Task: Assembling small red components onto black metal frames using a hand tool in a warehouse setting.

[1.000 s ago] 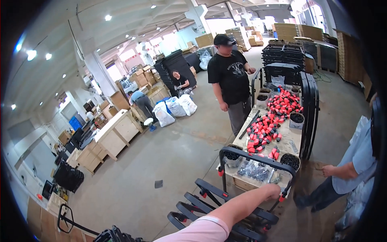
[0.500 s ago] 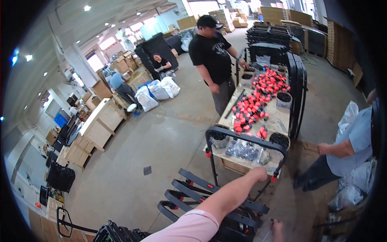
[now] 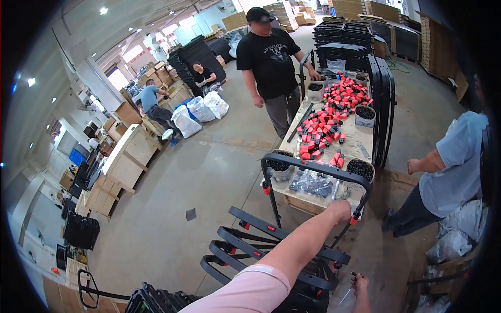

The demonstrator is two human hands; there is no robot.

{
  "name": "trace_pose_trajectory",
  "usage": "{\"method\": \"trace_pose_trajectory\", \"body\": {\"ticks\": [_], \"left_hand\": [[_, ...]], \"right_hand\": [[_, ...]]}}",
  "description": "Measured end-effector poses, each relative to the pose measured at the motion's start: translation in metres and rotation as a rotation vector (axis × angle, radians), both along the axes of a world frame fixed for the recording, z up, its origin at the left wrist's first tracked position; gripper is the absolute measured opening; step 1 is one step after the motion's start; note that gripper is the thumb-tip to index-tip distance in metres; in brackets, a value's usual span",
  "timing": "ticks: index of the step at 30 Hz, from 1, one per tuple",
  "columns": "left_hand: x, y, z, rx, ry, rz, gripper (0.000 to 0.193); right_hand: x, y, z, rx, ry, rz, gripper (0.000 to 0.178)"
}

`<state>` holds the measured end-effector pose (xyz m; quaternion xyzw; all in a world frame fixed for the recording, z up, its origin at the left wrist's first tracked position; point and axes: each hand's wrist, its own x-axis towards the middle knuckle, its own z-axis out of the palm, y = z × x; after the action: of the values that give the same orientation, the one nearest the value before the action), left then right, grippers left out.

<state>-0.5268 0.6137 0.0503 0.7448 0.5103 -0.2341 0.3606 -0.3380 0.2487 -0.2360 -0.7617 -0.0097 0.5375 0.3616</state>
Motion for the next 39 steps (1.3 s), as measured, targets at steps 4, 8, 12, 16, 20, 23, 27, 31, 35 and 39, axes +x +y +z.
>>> {"method": "trace_pose_trajectory", "body": {"ticks": [4, 8, 12, 16, 20, 23, 27, 31, 35, 39], "left_hand": [[-0.008, -0.002, -0.027, 0.043, -0.064, 0.039, 0.019], [-0.025, -0.008, -0.048, 0.017, 0.007, -0.096, 0.027], [-0.025, -0.022, -0.038, 0.044, -0.031, 0.036, 0.031], [-0.011, -0.019, -0.023, 0.171, -0.049, -0.214, 0.028], [-0.009, -0.001, -0.062, 0.058, -0.012, -0.126, 0.028], [-0.009, -0.004, -0.093, 0.161, -0.086, -0.215, 0.03], [-0.011, -0.021, -0.109, 0.158, -0.126, -0.181, 0.032], [-0.01, -0.033, -0.112, 0.141, -0.134, 0.008, 0.031], [0.011, -0.038, -0.123, 0.204, -0.198, -0.031, 0.023], [-0.083, 0.014, -0.166, 0.073, -0.437, 0.189, 0.05]], "right_hand": [[0.002, 0.0, 0.007, -0.005, -0.001, -0.035, 0.022], [0.006, 0.001, 0.017, -0.001, -0.005, -0.029, 0.021], [0.009, 0.007, 0.023, -0.011, -0.019, 0.011, 0.022], [0.01, 0.024, 0.028, 0.003, -0.034, -0.01, 0.022], [0.003, 0.053, 0.046, 0.12, -0.038, 0.001, 0.02], [0.007, 0.062, 0.054, 0.173, -0.063, 0.035, 0.02], [0.011, 0.064, 0.057, 0.16, -0.065, 0.027, 0.02], [0.01, 0.069, 0.057, 0.142, -0.093, 0.052, 0.021], [0.029, 0.079, 0.059, 0.225, -0.338, 0.072, 0.022], [-0.021, 0.171, 0.13, 0.574, -0.048, -0.04, 0.032]]}}
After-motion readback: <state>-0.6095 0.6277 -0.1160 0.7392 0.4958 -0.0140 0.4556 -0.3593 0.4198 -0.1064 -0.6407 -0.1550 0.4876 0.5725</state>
